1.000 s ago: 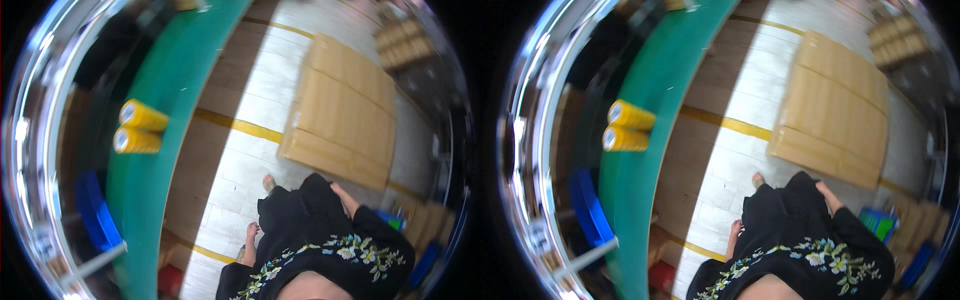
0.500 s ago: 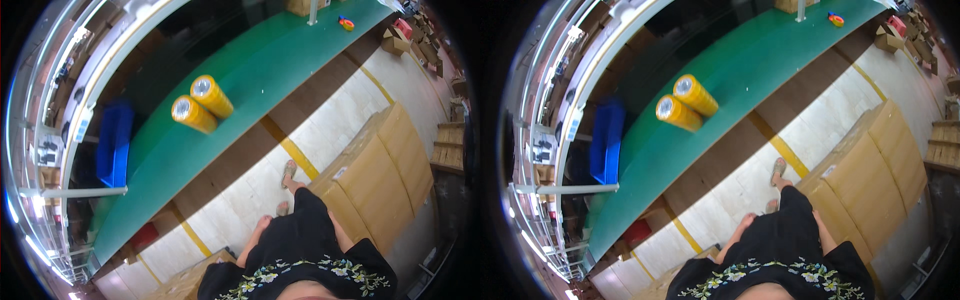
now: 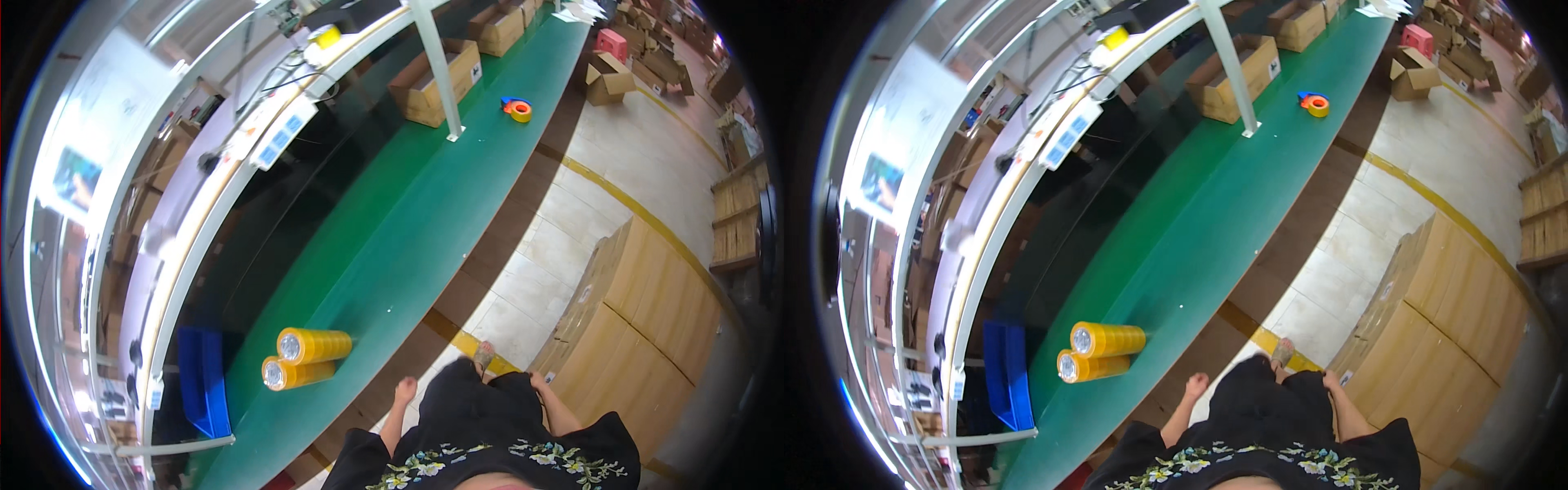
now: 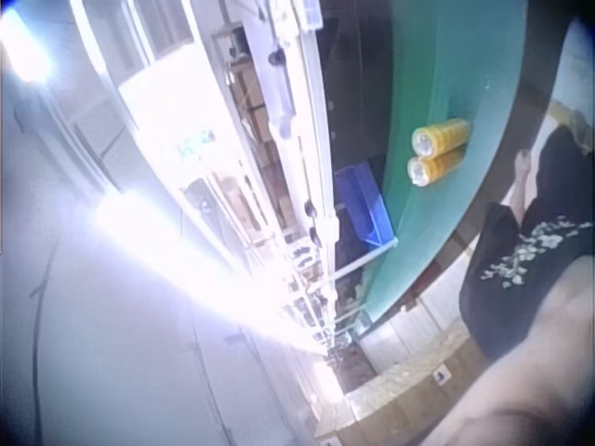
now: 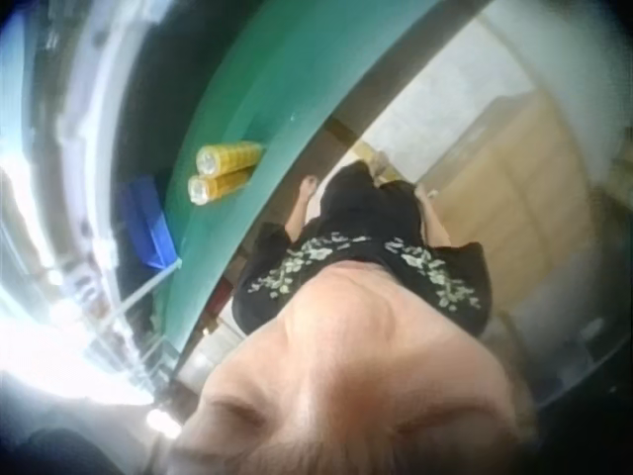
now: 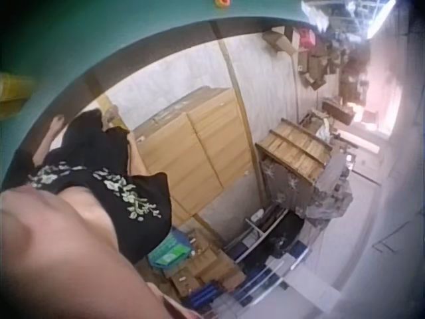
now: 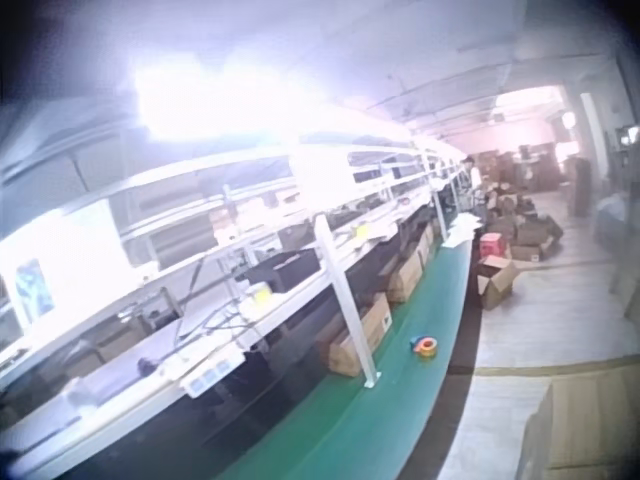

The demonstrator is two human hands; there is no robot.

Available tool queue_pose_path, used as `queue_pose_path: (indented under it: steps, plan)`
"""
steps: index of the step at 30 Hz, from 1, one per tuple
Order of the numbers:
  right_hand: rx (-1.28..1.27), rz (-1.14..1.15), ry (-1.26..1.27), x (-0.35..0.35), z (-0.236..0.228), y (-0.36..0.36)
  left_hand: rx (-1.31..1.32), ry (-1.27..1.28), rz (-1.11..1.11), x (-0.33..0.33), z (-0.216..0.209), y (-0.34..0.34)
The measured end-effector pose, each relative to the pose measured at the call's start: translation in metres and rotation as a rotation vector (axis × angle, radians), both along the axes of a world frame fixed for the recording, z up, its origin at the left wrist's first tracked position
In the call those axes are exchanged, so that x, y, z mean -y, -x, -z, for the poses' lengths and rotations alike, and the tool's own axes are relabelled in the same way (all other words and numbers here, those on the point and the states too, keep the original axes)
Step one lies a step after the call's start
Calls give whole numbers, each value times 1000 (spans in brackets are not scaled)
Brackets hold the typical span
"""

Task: Taping cardboard boxes and stacking them on a pallet.

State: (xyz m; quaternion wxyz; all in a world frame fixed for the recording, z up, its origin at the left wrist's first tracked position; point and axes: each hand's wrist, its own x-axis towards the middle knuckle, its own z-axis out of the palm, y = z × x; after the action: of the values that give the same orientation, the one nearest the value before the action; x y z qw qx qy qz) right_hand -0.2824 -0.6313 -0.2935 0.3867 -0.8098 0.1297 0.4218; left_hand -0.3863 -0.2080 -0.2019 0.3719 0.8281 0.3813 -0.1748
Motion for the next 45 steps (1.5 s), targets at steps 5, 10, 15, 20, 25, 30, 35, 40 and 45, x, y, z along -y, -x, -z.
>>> queue_pose_path:
  steps: [5,10,15,20,25,30,35,40,45]
  plan:
    - [-38,147,-2,25,12,-58,333,13,99,1,-37,-202]
    - [-53,213,9,31,-55,-148,667,-244,301,-11,-137,-427]
    - [-52,294,55,54,-92,-258,816,-406,330,-31,-193,-665]
    - [-51,413,89,82,-113,-333,442,-678,401,-37,-214,-842]
    - [-50,468,43,85,-107,-438,302,-521,337,-93,-174,-905]
    - [-117,499,40,116,-125,-486,329,-587,282,-71,-162,-902]
    - [-85,495,-140,148,-93,-601,214,-612,235,-82,-193,-843]
    - [267,198,-407,87,-146,-705,166,-587,70,-65,-229,-725]
    - [391,-318,-569,-68,-277,-744,120,-636,-39,-39,-221,-577]
